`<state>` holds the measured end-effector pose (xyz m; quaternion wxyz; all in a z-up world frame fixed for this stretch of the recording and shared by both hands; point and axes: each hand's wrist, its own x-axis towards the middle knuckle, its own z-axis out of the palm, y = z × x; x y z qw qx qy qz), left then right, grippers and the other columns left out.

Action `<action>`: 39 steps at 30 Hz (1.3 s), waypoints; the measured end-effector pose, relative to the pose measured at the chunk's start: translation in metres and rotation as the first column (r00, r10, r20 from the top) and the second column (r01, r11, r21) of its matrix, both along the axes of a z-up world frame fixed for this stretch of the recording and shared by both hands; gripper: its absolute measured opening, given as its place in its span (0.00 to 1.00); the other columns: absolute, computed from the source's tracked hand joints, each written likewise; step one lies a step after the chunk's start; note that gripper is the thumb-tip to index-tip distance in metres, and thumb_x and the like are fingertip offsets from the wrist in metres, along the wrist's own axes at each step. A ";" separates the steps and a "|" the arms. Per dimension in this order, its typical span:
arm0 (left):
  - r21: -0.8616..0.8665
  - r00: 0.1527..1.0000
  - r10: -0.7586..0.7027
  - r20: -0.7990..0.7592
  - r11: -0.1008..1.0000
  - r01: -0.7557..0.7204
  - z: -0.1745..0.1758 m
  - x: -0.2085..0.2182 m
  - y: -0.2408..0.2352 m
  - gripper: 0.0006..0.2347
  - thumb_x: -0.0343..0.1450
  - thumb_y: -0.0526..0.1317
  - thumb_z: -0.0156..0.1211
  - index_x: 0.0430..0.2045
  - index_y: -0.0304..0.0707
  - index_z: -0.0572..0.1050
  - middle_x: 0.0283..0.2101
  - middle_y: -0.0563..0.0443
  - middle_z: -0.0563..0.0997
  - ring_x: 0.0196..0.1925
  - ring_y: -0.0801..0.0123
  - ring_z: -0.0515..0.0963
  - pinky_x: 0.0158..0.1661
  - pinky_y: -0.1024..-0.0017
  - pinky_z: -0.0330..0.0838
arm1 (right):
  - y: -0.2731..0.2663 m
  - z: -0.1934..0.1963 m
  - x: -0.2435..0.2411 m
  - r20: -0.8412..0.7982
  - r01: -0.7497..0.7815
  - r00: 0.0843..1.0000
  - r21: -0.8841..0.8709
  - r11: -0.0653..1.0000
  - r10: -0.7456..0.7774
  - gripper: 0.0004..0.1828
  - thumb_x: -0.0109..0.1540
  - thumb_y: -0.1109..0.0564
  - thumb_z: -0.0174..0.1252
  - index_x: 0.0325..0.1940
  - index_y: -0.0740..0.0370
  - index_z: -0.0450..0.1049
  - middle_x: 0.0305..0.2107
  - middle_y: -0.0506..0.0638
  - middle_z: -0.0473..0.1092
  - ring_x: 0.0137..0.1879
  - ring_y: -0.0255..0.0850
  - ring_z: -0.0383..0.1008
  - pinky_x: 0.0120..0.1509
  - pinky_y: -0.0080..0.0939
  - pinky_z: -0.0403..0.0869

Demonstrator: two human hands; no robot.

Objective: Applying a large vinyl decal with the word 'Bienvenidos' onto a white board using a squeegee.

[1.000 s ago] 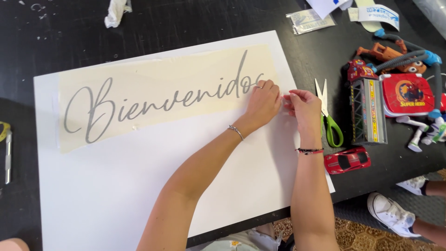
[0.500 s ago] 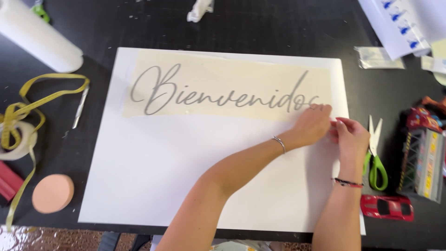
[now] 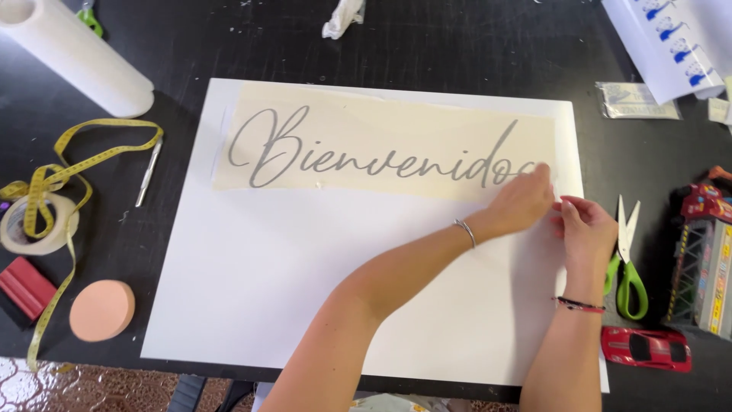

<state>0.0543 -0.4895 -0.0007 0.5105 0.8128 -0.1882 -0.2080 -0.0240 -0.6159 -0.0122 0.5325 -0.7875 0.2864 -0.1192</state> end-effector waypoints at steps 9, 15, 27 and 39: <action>-0.078 0.992 0.047 0.121 0.996 -0.037 -0.025 0.087 0.025 0.13 0.73 0.50 0.52 0.38 0.40 0.67 0.40 0.27 0.82 0.52 0.31 0.82 0.50 0.44 0.74 | -0.001 -0.018 0.007 0.121 0.028 0.992 -0.016 0.999 -0.026 0.11 0.69 0.54 0.58 0.51 0.63 0.77 0.36 0.55 0.80 0.32 0.38 0.81 0.31 0.30 0.79; -0.045 0.990 -0.102 -0.096 0.994 0.098 0.005 0.072 0.047 0.09 0.72 0.45 0.55 0.34 0.38 0.75 0.23 0.50 0.84 0.27 0.70 0.87 0.34 0.77 0.82 | 0.049 0.043 0.004 -0.027 0.043 0.999 0.273 0.961 -0.037 0.28 0.73 0.33 0.47 0.45 0.61 0.72 0.33 0.52 0.80 0.30 0.33 0.82 0.26 0.23 0.75; -0.103 0.988 -0.064 -0.138 0.993 0.050 0.006 0.087 0.062 0.11 0.76 0.44 0.48 0.39 0.34 0.72 0.30 0.43 0.81 0.29 0.67 0.87 0.34 0.76 0.89 | 0.016 -0.029 0.019 0.027 0.091 0.995 0.131 0.987 -0.095 0.10 0.68 0.54 0.59 0.37 0.63 0.76 0.24 0.56 0.78 0.19 0.37 0.76 0.17 0.27 0.68; -0.087 0.995 -0.036 -0.098 0.996 0.028 0.024 0.125 0.079 0.11 0.75 0.42 0.46 0.42 0.33 0.70 0.33 0.39 0.81 0.30 0.62 0.88 0.32 0.72 0.90 | 0.034 -0.001 0.019 -0.037 0.141 0.990 0.098 0.985 -0.138 0.10 0.65 0.57 0.56 0.38 0.68 0.76 0.23 0.58 0.77 0.19 0.37 0.75 0.19 0.28 0.68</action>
